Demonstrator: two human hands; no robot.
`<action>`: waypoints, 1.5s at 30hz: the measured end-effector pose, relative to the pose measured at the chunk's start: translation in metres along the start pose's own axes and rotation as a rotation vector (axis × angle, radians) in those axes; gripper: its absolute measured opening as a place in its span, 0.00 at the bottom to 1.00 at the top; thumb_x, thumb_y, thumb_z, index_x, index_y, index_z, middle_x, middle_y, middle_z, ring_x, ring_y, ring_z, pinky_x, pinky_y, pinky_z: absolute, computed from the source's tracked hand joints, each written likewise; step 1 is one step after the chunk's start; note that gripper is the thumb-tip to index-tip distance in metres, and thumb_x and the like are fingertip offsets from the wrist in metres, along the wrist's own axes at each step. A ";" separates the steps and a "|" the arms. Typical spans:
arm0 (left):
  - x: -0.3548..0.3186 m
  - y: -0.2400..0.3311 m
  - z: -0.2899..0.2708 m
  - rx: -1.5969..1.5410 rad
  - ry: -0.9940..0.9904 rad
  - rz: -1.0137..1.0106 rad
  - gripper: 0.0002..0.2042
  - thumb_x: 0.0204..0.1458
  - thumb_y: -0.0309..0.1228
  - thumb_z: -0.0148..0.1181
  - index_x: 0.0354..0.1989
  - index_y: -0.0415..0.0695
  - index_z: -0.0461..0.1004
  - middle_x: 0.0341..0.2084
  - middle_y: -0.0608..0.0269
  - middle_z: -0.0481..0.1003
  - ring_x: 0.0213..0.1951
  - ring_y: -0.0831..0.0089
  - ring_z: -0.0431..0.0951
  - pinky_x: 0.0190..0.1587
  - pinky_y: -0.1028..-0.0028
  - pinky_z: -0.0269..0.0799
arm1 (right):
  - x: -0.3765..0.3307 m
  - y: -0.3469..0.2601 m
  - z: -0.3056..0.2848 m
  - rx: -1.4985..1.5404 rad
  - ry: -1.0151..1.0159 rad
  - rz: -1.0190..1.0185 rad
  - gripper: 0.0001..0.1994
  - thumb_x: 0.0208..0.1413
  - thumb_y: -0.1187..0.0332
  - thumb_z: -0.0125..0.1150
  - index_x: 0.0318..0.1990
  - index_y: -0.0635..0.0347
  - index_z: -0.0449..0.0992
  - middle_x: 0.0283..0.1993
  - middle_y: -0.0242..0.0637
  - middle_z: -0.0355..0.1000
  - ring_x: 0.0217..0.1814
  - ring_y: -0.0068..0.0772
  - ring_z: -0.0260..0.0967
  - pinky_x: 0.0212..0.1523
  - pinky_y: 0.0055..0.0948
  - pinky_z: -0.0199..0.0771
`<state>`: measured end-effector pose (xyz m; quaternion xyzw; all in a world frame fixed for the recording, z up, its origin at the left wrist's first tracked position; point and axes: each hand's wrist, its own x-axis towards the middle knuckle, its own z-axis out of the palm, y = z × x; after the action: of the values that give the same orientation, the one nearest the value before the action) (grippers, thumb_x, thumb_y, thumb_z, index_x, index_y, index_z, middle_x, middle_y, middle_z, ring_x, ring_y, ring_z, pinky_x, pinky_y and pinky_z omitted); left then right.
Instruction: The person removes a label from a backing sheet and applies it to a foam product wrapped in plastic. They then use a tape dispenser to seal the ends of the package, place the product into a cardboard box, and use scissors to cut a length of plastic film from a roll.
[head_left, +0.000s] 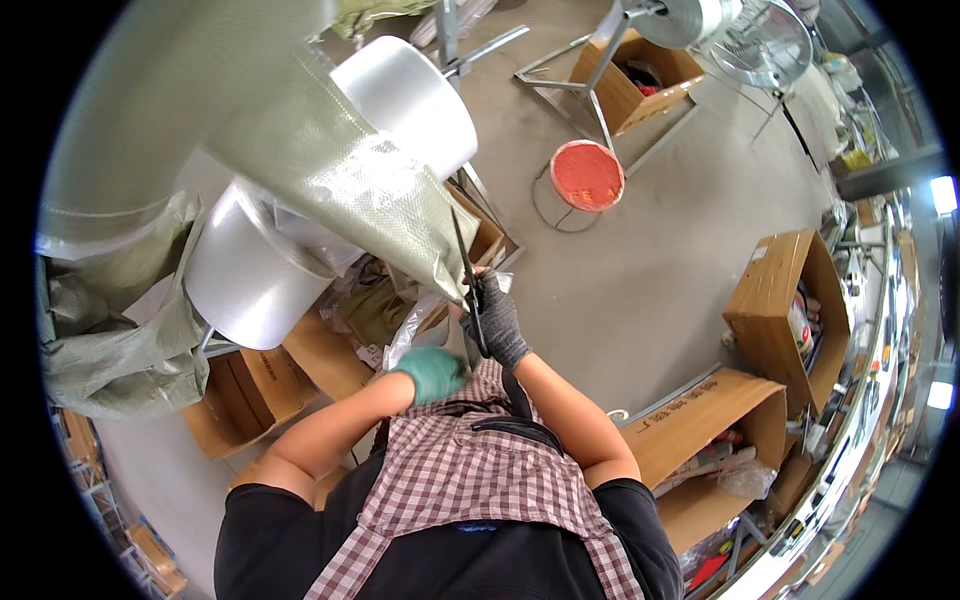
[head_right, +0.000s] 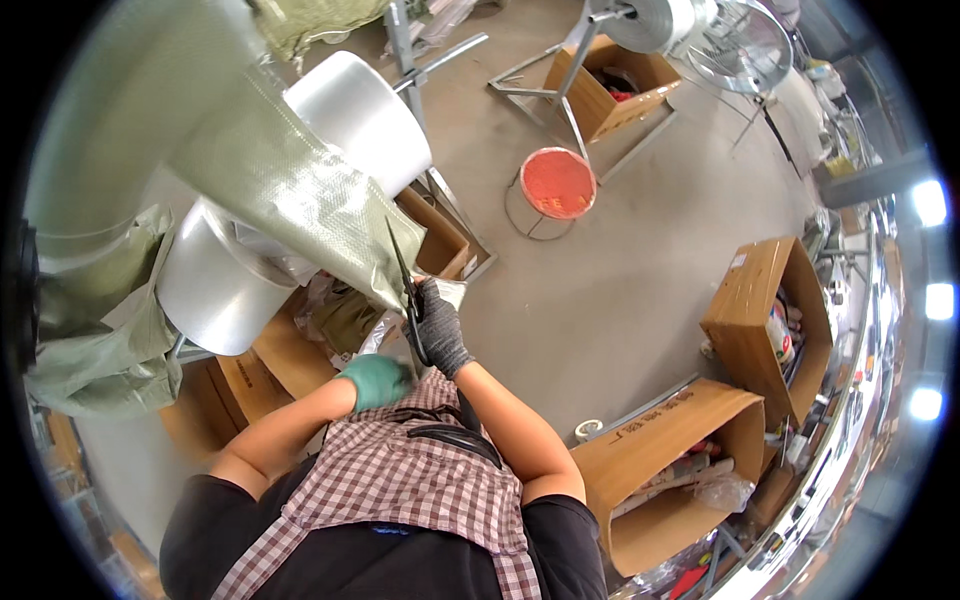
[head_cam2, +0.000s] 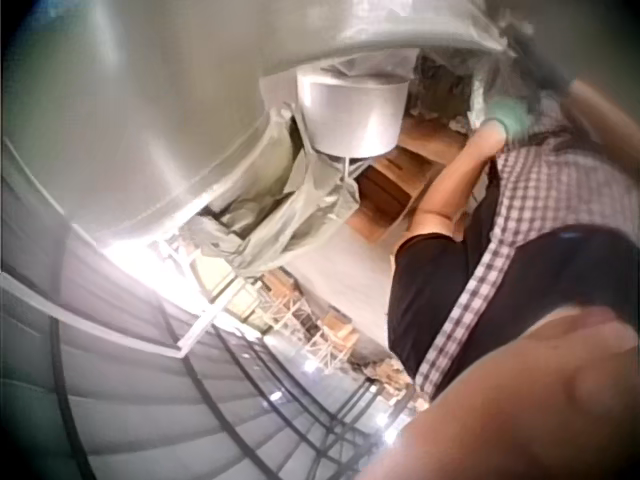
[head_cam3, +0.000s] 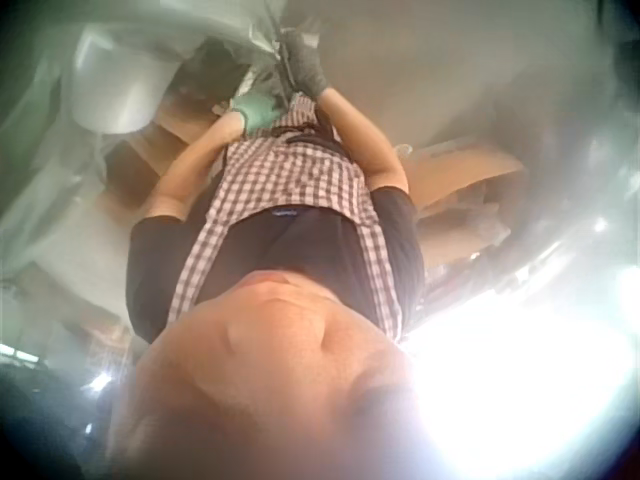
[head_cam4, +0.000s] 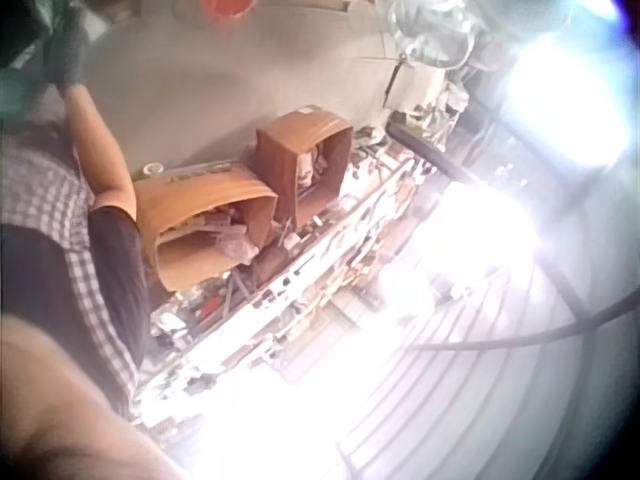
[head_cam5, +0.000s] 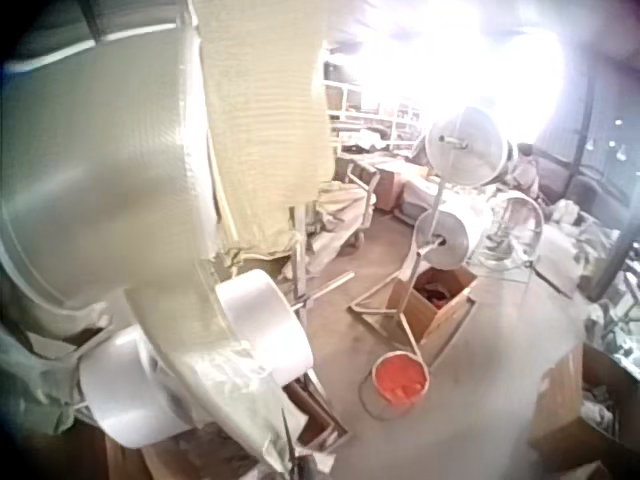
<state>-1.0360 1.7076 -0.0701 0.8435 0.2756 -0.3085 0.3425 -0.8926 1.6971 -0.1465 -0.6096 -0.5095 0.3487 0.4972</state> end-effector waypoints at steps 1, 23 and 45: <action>-0.036 0.027 -0.036 0.191 -0.102 -0.027 0.26 0.49 0.57 0.51 0.42 0.46 0.75 0.38 0.55 0.76 0.44 0.57 0.75 0.49 0.61 0.69 | -0.009 0.015 -0.006 0.090 -0.040 0.139 0.23 0.45 0.68 0.67 0.49 0.53 0.63 0.27 0.31 0.64 0.26 0.30 0.63 0.30 0.29 0.68; 0.070 0.041 -0.125 0.308 -0.250 0.064 0.13 0.50 0.42 0.56 0.21 0.47 0.76 0.22 0.59 0.78 0.26 0.64 0.77 0.32 0.65 0.70 | -0.165 0.032 -0.174 -0.832 0.220 0.131 0.20 0.51 0.55 0.58 0.49 0.55 0.70 0.29 0.44 0.74 0.31 0.48 0.71 0.34 0.41 0.71; 0.085 0.037 -0.197 0.650 0.143 0.058 0.19 0.58 0.42 0.44 0.39 0.37 0.72 0.34 0.41 0.74 0.38 0.45 0.73 0.43 0.58 0.67 | -0.113 0.006 -0.050 0.472 -0.116 0.147 0.32 0.60 0.39 0.38 0.53 0.64 0.61 0.43 0.40 0.65 0.47 0.32 0.62 0.51 0.32 0.63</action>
<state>-0.8895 1.8540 -0.0018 0.9356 0.1621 -0.3106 0.0439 -0.8715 1.5752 -0.1488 -0.4913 -0.3959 0.5275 0.5689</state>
